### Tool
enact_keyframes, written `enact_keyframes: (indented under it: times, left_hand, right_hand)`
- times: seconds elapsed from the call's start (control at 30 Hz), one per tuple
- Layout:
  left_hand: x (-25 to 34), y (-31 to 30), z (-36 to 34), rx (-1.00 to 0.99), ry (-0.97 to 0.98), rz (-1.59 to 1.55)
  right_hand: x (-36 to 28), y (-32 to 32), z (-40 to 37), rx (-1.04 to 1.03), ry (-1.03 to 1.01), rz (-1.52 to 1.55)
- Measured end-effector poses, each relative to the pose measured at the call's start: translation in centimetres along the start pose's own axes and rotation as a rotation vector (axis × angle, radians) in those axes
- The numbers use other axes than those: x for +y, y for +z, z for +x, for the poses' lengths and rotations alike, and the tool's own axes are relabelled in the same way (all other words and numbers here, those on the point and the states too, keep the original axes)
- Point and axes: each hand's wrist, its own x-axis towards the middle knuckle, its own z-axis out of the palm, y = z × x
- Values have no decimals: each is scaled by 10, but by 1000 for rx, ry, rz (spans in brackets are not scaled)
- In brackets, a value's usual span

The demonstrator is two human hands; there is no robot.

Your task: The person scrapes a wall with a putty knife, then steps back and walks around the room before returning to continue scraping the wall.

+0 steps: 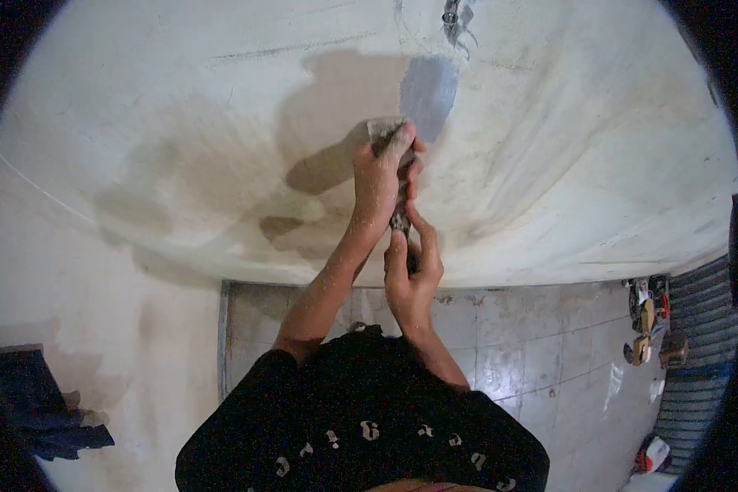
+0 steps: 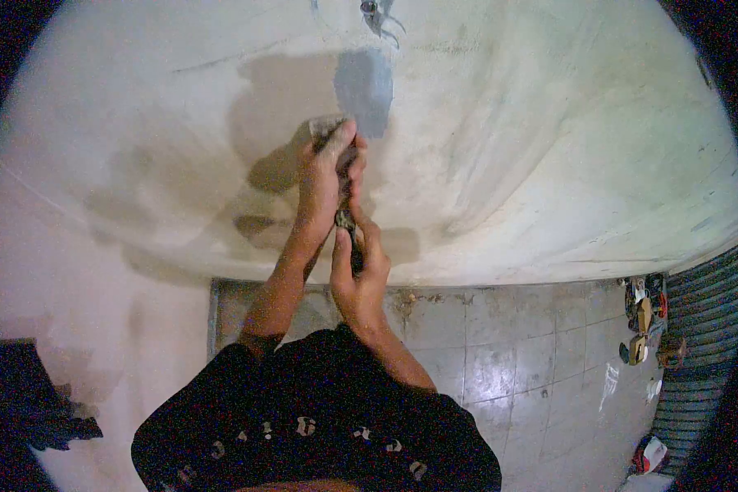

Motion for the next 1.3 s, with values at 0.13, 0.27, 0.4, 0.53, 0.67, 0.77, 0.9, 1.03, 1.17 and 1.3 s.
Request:
enact_keyframes:
  times: [0.13,0.27,0.4,0.53,0.67,0.77,0.9,1.03,1.17,1.3]
  left_hand:
    - [-32,-12,-5,16,-36,-7]
    - [-17,-2,-2,-3,-43,-46]
    - [-25,-3,-7,-2,-88,-61]
    - [-11,1,-3,-2,-60,-86]
    - [-10,0,-6,38,-81,-11]
    - [-19,-6,-3,36,-53,-41]
    - [-12,-3,-10,59,-55,-36]
    - [-21,-10,-5,48,-44,-60]
    - [-10,-5,-7,37,-25,-53]
    - [-19,-9,-2,46,-24,-58]
  right_hand:
    - [11,-5,-9,-27,34,18]
    - [4,-9,-7,-31,92,39]
    - [8,-9,-8,-20,49,-5]
    - [1,-9,0,-27,13,-6]
    - [-2,-7,0,-37,64,37]
    - [7,-9,-7,-49,66,15]
    - [-5,-9,1,-70,89,11]
    - [7,-10,-6,-91,96,7]
    - [-4,-7,-1,-83,90,18]
    - [0,-9,-3,-101,118,22]
